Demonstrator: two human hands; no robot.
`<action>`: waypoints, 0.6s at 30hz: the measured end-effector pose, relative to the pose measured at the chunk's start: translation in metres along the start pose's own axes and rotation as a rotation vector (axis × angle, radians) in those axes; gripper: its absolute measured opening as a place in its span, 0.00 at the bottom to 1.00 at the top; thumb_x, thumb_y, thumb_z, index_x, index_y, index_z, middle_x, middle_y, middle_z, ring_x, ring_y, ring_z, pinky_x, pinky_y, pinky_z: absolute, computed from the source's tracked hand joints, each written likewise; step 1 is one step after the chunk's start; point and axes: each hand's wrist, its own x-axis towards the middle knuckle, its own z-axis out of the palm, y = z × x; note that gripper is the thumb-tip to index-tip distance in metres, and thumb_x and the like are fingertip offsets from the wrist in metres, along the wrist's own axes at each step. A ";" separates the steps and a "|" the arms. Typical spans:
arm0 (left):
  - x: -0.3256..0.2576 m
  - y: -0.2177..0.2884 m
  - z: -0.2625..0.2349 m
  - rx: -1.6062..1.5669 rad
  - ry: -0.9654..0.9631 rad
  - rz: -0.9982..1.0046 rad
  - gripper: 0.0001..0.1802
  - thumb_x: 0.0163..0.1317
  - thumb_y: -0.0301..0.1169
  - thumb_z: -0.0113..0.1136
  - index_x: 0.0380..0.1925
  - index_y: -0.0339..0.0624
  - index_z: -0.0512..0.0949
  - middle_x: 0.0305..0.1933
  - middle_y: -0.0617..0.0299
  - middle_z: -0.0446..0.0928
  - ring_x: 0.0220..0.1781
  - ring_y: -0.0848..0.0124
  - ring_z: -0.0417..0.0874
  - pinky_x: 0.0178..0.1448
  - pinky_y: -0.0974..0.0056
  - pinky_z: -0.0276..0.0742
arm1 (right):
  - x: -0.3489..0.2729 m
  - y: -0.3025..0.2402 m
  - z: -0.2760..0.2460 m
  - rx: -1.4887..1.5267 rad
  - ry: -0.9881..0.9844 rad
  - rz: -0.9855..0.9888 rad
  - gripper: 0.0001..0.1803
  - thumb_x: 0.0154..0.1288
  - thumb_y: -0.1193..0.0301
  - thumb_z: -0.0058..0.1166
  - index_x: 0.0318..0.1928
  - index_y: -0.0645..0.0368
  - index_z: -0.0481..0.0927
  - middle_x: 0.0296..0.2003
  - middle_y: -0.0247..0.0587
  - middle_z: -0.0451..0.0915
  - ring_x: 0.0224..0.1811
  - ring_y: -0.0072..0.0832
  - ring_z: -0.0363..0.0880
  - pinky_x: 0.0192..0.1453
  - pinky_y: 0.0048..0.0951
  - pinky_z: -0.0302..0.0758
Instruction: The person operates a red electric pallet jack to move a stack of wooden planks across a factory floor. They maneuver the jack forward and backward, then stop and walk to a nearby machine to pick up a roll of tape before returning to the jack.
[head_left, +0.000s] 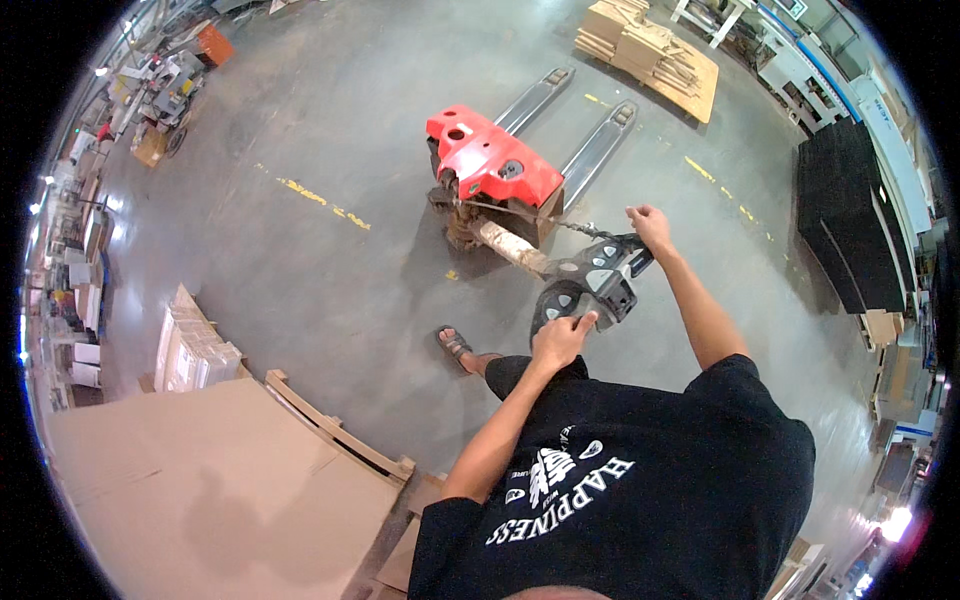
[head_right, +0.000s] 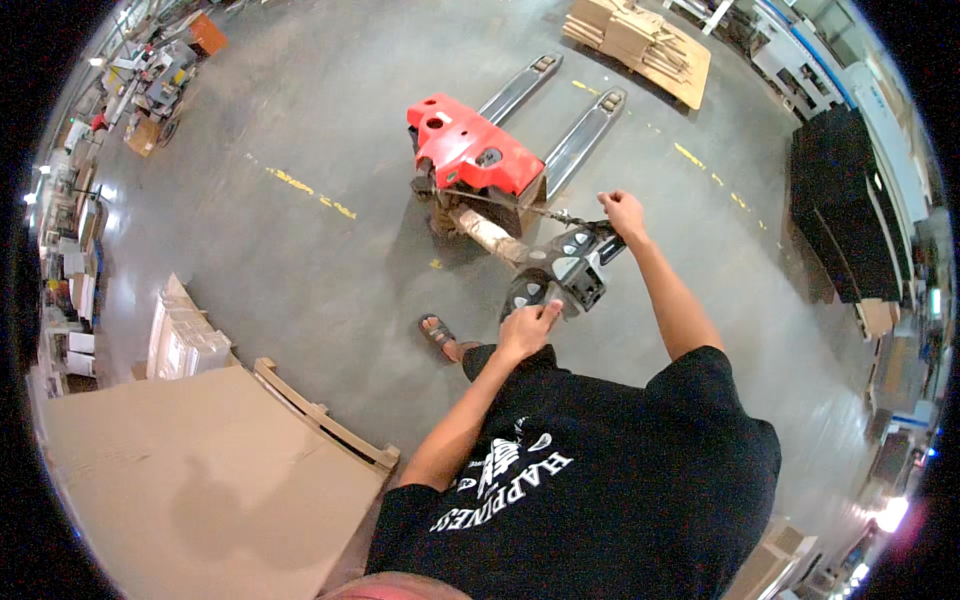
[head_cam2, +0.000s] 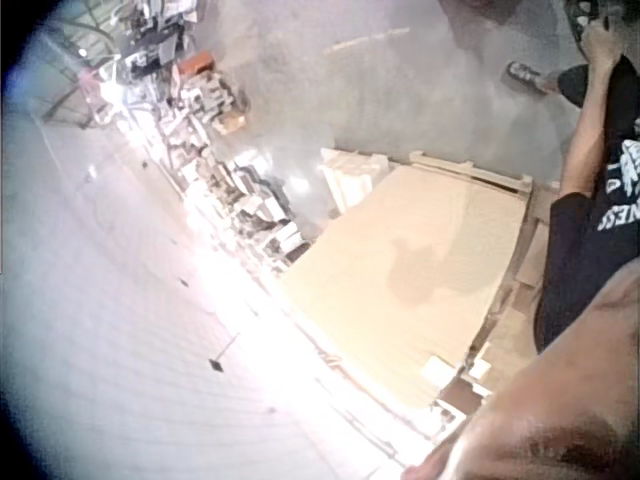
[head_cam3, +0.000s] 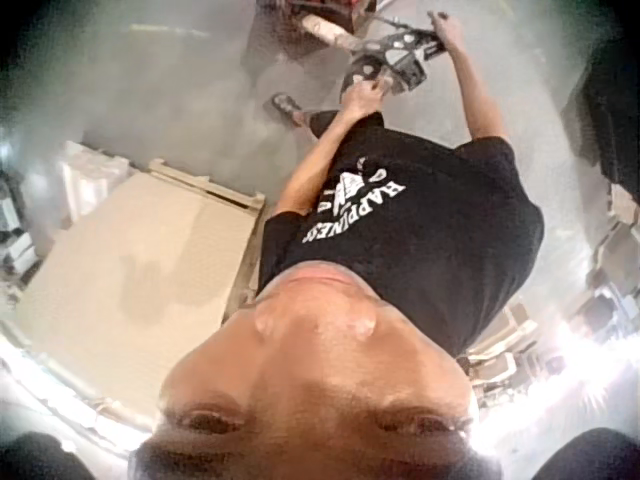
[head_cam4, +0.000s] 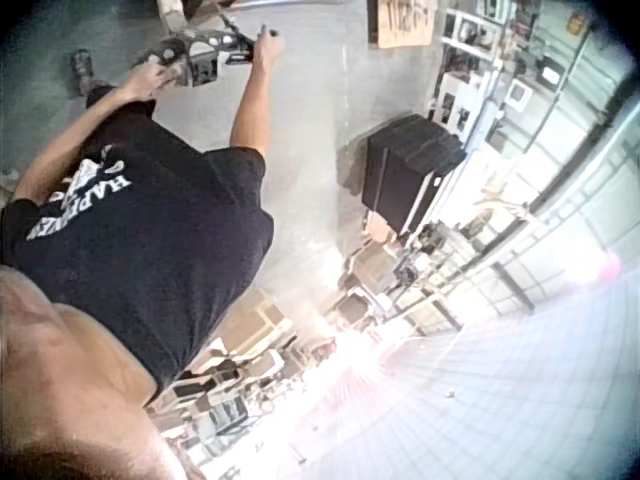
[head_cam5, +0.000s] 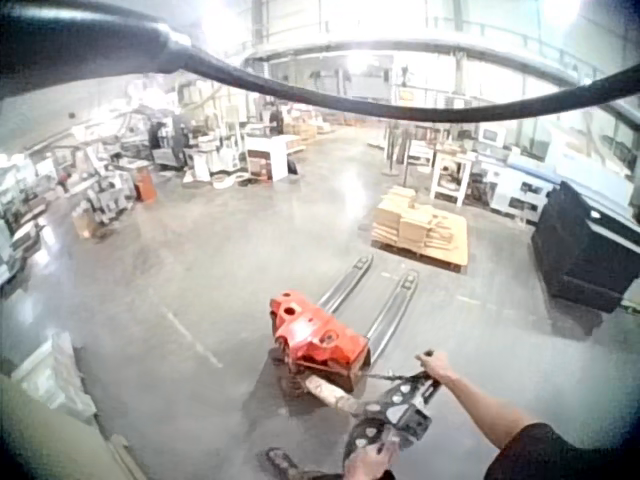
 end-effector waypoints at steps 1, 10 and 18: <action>-0.010 -0.013 -0.008 0.033 0.037 0.028 0.49 0.68 0.77 0.39 0.42 0.41 0.89 0.41 0.39 0.86 0.50 0.40 0.86 0.53 0.43 0.79 | -0.013 -0.007 0.004 -0.061 0.007 -0.035 0.26 0.67 0.48 0.64 0.40 0.62 0.87 0.30 0.43 0.87 0.35 0.32 0.86 0.44 0.37 0.80; -0.037 -0.224 -0.192 0.241 0.533 0.324 0.37 0.70 0.66 0.54 0.29 0.41 0.90 0.27 0.48 0.84 0.30 0.48 0.84 0.37 0.50 0.76 | -0.206 -0.096 0.156 -0.301 -0.364 -0.526 0.30 0.72 0.39 0.50 0.37 0.52 0.90 0.32 0.49 0.86 0.43 0.43 0.86 0.62 0.48 0.74; -0.004 -0.241 -0.315 0.394 0.355 0.246 0.33 0.69 0.60 0.57 0.27 0.38 0.86 0.29 0.46 0.83 0.37 0.44 0.84 0.45 0.46 0.77 | -0.252 -0.122 0.248 -0.221 -0.434 -0.513 0.32 0.80 0.43 0.40 0.42 0.53 0.90 0.33 0.51 0.85 0.46 0.46 0.83 0.74 0.46 0.63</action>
